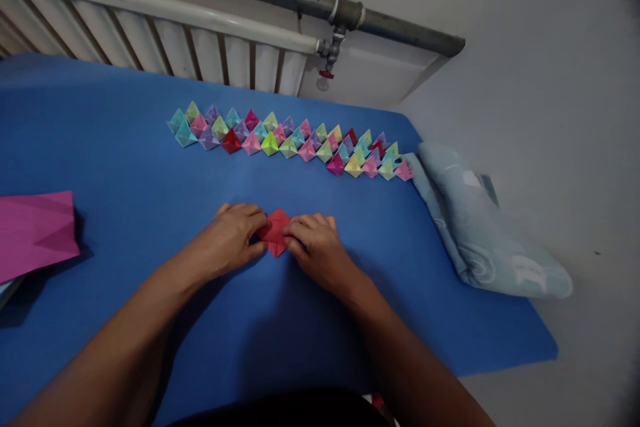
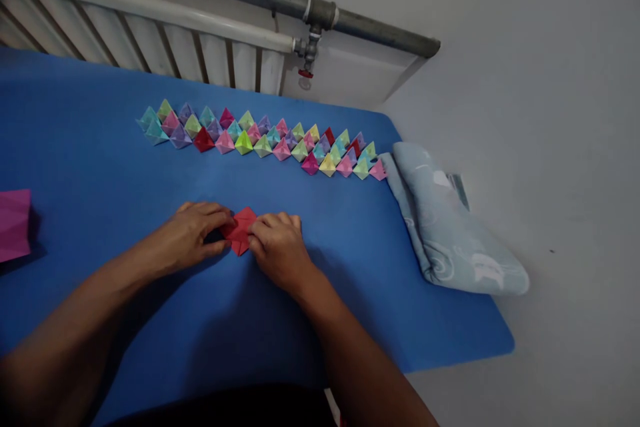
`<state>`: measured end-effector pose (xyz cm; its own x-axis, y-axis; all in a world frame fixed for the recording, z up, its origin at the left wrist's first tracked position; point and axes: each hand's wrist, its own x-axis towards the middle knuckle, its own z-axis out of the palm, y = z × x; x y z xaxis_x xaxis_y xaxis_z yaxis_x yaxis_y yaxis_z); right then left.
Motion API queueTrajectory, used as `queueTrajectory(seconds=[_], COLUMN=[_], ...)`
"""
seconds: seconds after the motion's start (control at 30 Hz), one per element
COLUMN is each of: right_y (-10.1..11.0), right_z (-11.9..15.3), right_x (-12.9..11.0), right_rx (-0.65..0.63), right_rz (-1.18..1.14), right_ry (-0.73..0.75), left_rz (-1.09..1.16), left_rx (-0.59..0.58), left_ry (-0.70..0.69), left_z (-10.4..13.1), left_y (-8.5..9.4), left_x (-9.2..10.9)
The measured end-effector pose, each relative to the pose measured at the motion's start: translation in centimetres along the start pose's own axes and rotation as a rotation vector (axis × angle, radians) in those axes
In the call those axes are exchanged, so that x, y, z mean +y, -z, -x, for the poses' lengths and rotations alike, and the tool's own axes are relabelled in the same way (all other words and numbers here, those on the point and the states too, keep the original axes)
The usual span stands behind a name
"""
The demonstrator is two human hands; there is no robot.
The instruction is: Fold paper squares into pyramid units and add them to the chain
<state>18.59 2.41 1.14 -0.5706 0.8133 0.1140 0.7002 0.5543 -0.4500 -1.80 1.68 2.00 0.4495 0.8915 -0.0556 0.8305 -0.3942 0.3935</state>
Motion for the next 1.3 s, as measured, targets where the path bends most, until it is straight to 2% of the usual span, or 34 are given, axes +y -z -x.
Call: queueTrajectory(seconds=[0.13,0.53,0.67,0.93,1.3], right_y=[0.0,0.3,0.0,-0.4,-1.0], right_z=[0.0,0.0,0.0,-0.1,-0.6], right_x=[0.0,-0.3,-0.1,0.5,1.0], right_rx=[0.008,-0.015,0.025,0.051,0.147], right_rz=[-0.032,-0.021,-0.008,-0.028,-0.088], right_ry=[-0.019,0.064,0.009,-0.055,-0.193], left_rz=[-0.001,-0.092,-0.109,-0.152,0.007], left_rx=[0.041,0.115,0.127,0.132,0.191], left_ry=[-0.028,-0.063,-0.073,-0.001,0.114], left_z=[0.1,0.2,0.1,-0.1,-0.5], left_y=[-0.1,-0.4,-0.5,-0.8,-1.1], left_x=[-0.1,0.2,0.0,-0.4,-0.9])
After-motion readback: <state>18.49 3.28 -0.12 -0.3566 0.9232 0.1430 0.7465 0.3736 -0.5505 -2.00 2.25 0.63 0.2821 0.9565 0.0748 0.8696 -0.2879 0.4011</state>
